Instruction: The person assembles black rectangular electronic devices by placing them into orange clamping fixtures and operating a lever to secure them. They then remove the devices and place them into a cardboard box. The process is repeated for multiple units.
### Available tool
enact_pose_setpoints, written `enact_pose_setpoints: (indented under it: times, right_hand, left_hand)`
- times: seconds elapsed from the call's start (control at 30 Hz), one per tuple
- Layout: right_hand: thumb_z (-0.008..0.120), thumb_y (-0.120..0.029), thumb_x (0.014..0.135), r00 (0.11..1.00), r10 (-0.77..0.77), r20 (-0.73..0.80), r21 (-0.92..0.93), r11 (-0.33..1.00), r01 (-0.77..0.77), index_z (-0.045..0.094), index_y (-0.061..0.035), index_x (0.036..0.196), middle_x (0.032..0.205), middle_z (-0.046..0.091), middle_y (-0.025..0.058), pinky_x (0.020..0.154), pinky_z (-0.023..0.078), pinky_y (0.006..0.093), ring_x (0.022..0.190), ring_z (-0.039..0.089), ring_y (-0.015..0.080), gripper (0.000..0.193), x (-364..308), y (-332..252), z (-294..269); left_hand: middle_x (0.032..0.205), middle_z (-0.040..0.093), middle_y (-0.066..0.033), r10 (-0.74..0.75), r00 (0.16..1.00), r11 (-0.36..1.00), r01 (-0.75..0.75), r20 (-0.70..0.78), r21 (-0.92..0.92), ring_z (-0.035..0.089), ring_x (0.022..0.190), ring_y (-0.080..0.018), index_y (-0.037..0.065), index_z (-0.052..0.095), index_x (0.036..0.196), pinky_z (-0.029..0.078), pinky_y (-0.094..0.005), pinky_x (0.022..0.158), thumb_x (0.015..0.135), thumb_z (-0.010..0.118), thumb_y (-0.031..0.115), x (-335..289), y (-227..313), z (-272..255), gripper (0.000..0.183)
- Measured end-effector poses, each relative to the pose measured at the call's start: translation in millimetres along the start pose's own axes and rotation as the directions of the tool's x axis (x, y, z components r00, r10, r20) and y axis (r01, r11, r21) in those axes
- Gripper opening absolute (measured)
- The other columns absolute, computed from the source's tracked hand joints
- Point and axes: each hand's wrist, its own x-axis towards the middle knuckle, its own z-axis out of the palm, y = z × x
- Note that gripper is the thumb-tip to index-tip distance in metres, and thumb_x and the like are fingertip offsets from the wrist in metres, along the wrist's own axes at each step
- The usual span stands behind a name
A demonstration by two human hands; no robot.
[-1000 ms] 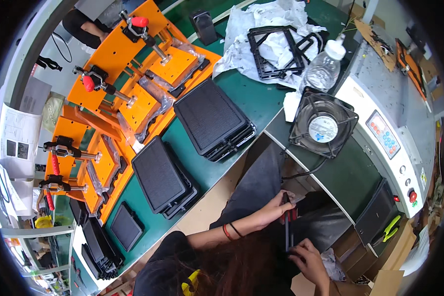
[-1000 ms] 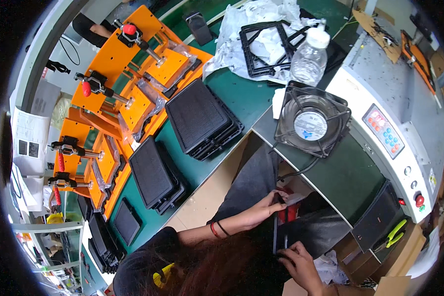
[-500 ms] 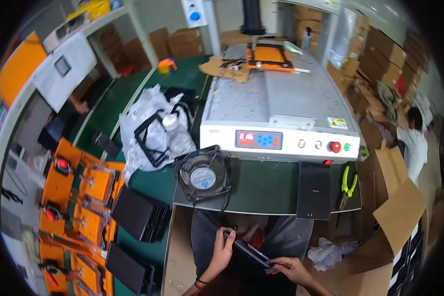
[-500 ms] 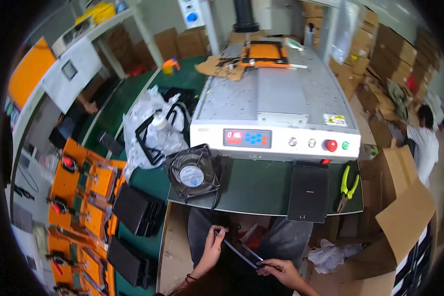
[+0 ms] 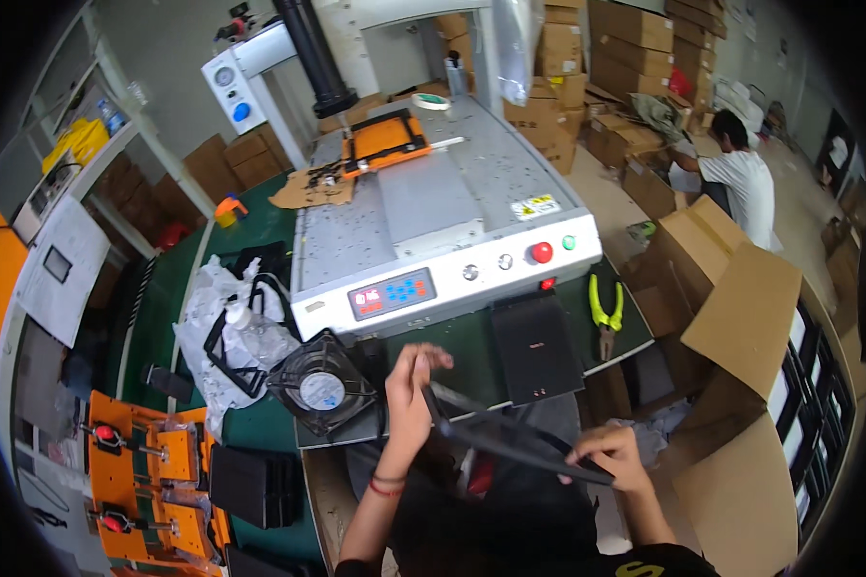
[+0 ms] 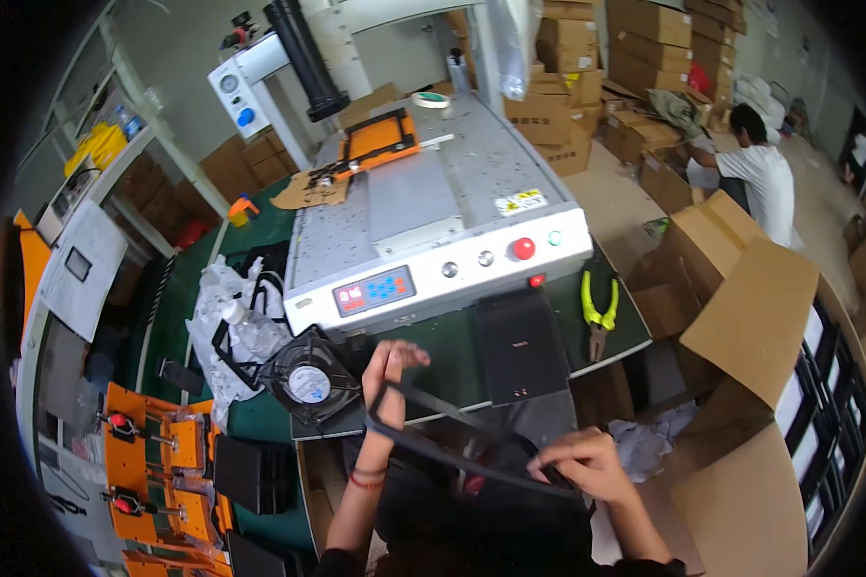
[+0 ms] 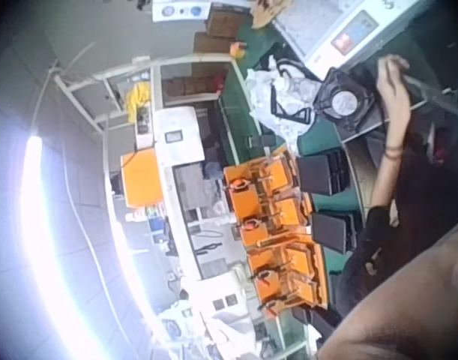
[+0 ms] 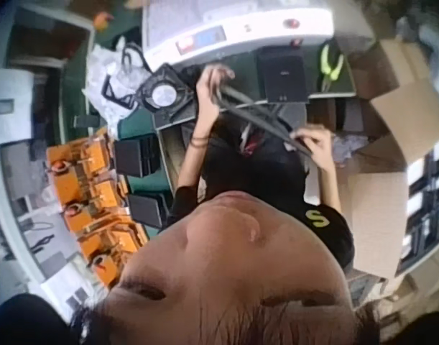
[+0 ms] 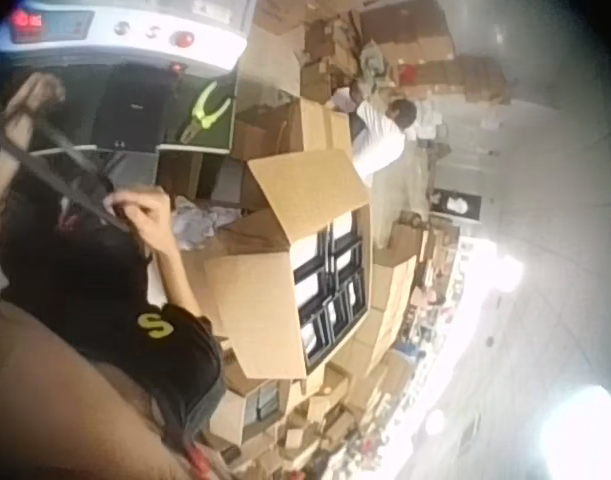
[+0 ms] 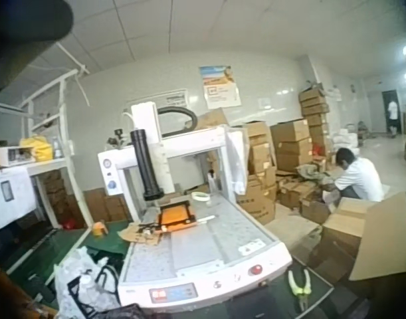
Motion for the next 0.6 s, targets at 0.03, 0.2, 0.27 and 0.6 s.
enact_pose_setpoints:
  times: [0.03, 0.2, 0.27, 0.6]
  right_hand:
    - [0.061, -0.024, 0.087, 0.997, -0.055, -0.050, -0.050, 0.997, 0.052, 0.069, 0.0047, 0.087, 0.076, 0.068, 0.0138, 0.064, 0.050, 0.0300, 0.067, 0.066, 0.0210, 0.030, 8.4, 0.9, 7.4]
    - [0.056, -0.014, 0.090, 0.993, -0.073, -0.094, 0.163, 0.983, 0.088, 0.066, 0.0060, 0.097, 0.083, 0.068, 0.0147, 0.068, 0.052, 0.0303, 0.075, 0.067, 0.0223, 0.023, 33.2, 8.1, 49.0]
    - [0.052, -0.008, 0.093, 1.000, 0.009, 0.007, 0.376, 0.926, -0.011, 0.061, 0.0088, 0.109, 0.086, 0.068, 0.0134, 0.072, 0.053, 0.0289, 0.079, 0.068, 0.0211, 0.024, 27.8, 22.4, 49.9]
    - [0.050, -0.012, 0.096, 0.993, 0.102, 0.055, 0.344, 0.932, -0.115, 0.056, 0.0071, 0.120, 0.084, 0.067, 0.0105, 0.070, 0.052, 0.0252, 0.078, 0.066, 0.0148, 0.031, 29.8, 20.3, 53.7]
  left_hand:
    - [0.083, 0.060, -0.0096, 0.022, 1.000, 0.997, -0.021, -0.004, 0.077, 0.060, 0.084, -0.0163, -0.004, 0.054, 0.095, 0.047, -0.0300, 0.080, 0.100, 0.042, 0.018, 10.9, -14.2, 8.0, 0.025]
    - [0.089, 0.065, -0.0146, 0.074, 0.991, 0.933, -0.109, 0.114, 0.342, 0.065, 0.083, -0.0231, -0.003, 0.060, 0.092, 0.049, -0.0302, 0.077, 0.092, 0.052, 0.009, 19.2, -38.3, 18.4, 0.014]
    - [0.088, 0.066, -0.0125, 0.018, 0.995, 0.965, -0.043, 0.098, 0.260, 0.065, 0.084, -0.0188, -0.005, 0.059, 0.093, 0.050, -0.0288, 0.078, 0.094, 0.049, 0.009, 12.5, -48.3, 9.4, 0.017]
    - [0.095, 0.061, -0.0126, 0.023, 0.999, 0.988, -0.030, 0.044, 0.151, 0.058, 0.086, -0.0153, -0.005, 0.050, 0.108, 0.046, -0.0262, 0.081, 0.098, 0.042, 0.009, 9.3, -54.4, 4.9, 0.018]
